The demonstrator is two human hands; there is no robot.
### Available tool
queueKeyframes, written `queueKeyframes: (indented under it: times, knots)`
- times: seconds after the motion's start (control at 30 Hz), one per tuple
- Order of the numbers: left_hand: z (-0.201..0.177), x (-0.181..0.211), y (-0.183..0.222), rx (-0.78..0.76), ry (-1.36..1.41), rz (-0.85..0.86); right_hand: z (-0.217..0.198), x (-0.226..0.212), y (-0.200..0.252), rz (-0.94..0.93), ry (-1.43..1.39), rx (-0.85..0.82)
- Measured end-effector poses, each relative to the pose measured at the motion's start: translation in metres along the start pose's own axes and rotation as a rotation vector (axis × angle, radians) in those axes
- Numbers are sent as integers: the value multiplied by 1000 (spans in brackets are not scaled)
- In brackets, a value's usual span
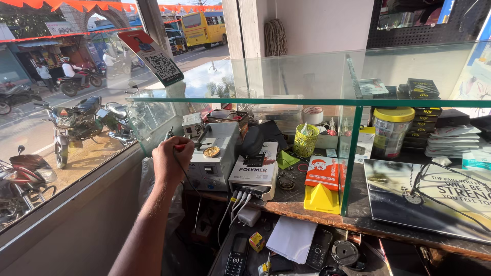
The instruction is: The person uses a soldering iron to attach wires and components onto a circuit board. They manipulate small wires by hand and periodically touch the soldering station to adjust the tool.
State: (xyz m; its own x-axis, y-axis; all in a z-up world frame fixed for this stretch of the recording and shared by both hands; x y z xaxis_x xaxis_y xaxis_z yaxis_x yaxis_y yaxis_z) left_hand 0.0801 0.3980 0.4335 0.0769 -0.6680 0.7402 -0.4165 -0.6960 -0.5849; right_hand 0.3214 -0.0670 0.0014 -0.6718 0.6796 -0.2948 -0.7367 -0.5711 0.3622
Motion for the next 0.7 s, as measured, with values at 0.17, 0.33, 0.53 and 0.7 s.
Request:
queueKeyframes:
  times: [0.17,0.33,0.53,0.7]
  knots:
    - [15,-9,-6,-25,-90,101,10,0,13,-69,0,34]
    - [28,-16,-8,-11,-165,57,31,-12,35,-570,907,-101]
    - [11,9,2,54,-125,194,41,2,62,-490,2128,-121]
    - [-9,20,42,-146,435,-49,4,-6,171,-708,2314,-329]
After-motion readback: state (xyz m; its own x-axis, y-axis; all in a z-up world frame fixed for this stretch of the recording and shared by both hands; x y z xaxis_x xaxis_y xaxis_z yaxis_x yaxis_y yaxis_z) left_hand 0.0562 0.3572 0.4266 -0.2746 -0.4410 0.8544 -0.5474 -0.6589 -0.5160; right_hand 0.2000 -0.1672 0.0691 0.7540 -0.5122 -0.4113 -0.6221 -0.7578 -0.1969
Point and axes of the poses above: each hand's wrist, its own y-axis away from the middle knuckle, its own z-axis out of the palm, x = y × z, the point moved 4 cm from there along -y, towards the middle knuckle, and after that the axes turned 11 degrees about -z, right-handed, at the moved point
